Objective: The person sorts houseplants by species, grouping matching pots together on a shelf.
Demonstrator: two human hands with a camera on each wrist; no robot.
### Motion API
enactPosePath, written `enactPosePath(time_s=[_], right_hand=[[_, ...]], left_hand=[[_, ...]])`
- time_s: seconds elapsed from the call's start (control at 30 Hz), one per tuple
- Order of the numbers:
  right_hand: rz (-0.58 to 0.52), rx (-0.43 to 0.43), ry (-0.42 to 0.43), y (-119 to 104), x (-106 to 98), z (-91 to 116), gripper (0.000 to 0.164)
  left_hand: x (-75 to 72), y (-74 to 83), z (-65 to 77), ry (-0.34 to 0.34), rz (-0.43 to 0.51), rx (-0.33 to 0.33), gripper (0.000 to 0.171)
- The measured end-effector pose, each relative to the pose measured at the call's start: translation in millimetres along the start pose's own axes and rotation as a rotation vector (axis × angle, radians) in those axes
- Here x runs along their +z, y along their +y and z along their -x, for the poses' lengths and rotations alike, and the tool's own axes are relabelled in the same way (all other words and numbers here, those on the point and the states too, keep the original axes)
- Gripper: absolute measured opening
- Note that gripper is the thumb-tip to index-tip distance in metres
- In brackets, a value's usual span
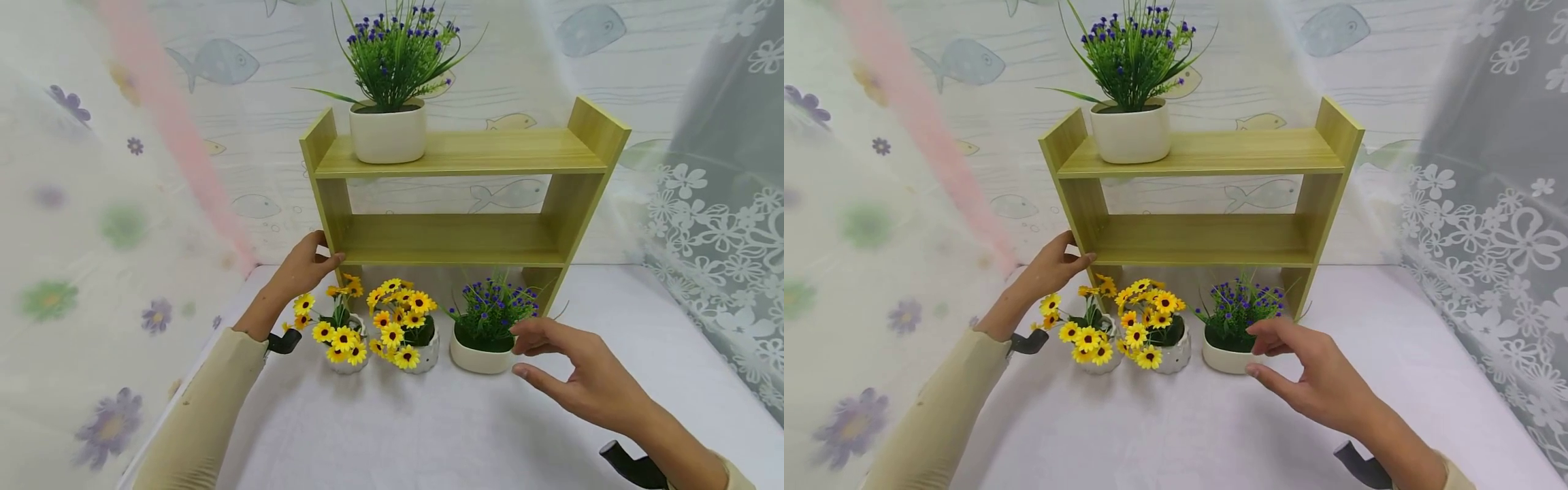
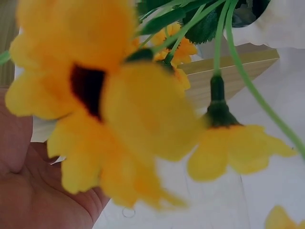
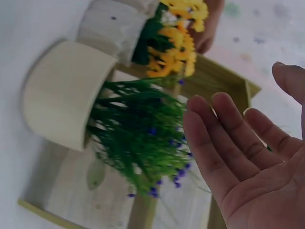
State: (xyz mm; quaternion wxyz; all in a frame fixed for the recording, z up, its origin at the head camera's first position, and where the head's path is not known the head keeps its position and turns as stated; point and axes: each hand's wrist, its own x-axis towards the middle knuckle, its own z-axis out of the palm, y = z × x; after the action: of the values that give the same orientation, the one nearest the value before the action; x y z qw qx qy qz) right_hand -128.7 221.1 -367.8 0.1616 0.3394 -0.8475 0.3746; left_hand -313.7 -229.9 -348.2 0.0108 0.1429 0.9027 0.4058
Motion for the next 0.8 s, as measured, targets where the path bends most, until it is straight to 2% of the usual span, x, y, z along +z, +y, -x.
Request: enactPosePath(time_s=[0.37,0.63,0.8], right_hand=[[0.167,0.104,-0.123,30.2,24.3,17.3,0.041],[0.246,0.181,-0.082,43.1,32.8,21.5,0.039],[0.246,0.214,-0.1,50.8,36.7,24.2,0.037]], left_hand=[[1.5,0.2,-0.8,0.003,0.008,-0.003,0.064],[2.4,0.8,0.2,0.002,0.015,-0.002,0.063],[1.7,2.0,1.5,0.007,0.013,-0.007,0.063]])
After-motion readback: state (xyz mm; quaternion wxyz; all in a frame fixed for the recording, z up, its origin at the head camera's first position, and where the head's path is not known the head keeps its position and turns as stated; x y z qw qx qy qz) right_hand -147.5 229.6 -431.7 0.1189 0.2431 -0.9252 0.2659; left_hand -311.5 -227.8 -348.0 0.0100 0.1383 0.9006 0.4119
